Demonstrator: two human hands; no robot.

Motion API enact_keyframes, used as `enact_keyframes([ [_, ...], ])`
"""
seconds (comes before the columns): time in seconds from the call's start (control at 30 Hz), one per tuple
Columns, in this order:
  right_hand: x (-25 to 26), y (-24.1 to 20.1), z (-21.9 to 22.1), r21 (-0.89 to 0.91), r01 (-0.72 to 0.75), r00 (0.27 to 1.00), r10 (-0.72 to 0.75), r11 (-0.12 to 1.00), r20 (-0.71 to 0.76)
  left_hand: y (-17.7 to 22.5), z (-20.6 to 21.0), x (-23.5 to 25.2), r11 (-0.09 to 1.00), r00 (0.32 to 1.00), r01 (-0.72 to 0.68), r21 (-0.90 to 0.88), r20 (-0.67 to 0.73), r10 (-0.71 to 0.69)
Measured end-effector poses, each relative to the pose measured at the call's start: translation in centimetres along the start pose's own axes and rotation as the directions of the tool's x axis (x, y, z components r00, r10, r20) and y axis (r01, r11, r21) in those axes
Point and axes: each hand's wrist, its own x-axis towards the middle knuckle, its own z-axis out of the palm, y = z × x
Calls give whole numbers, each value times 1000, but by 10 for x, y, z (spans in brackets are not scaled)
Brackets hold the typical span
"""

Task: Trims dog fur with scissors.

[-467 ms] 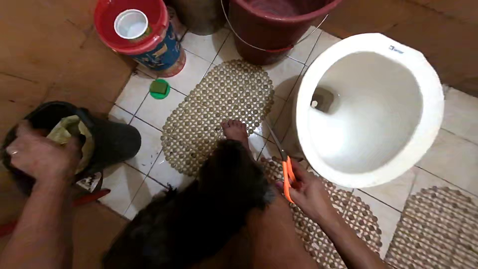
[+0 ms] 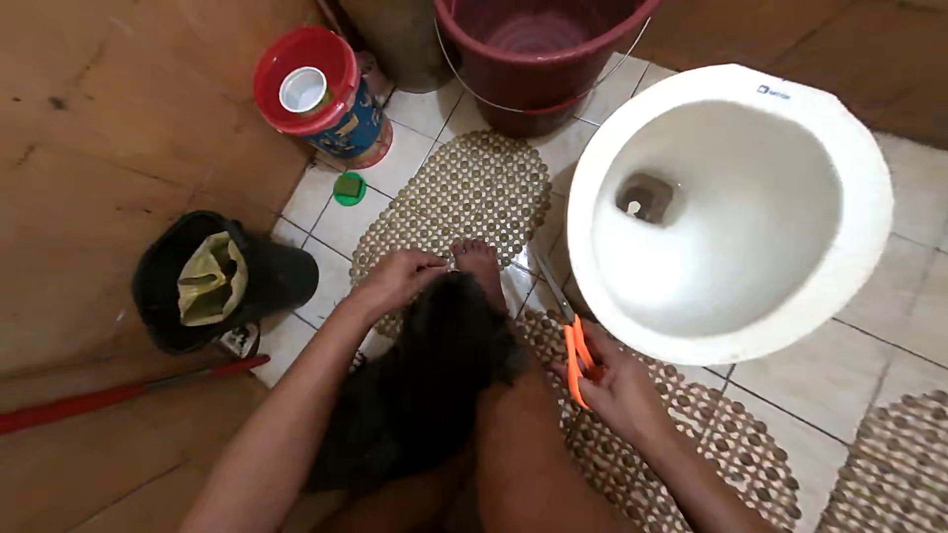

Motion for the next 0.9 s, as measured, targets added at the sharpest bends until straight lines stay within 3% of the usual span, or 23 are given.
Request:
enact_keyframes([
  [0.23,-3,9,-4,-12,20,1000,-20,1000,18,38,0,17,991,984,61,119,162,-80],
  [0.4,-10,5,-8,-24,-3,1000,3,1000,25,61,1,15,980,979,-45,191,204,6],
  [0.5,-14,8,-8,-58,8,999,-6,998,37,69,2,12,978,968,-19,207,250,-34],
  [0.73,-12,-1,-20,-130,64,980,-37,989,195,63,-8,13,995,975,-19,99,224,-4],
  [0.9,-6,-16,-41,-222,86,937,-2,971,351,74,-18,13,984,972,-24,179,235,-19],
])
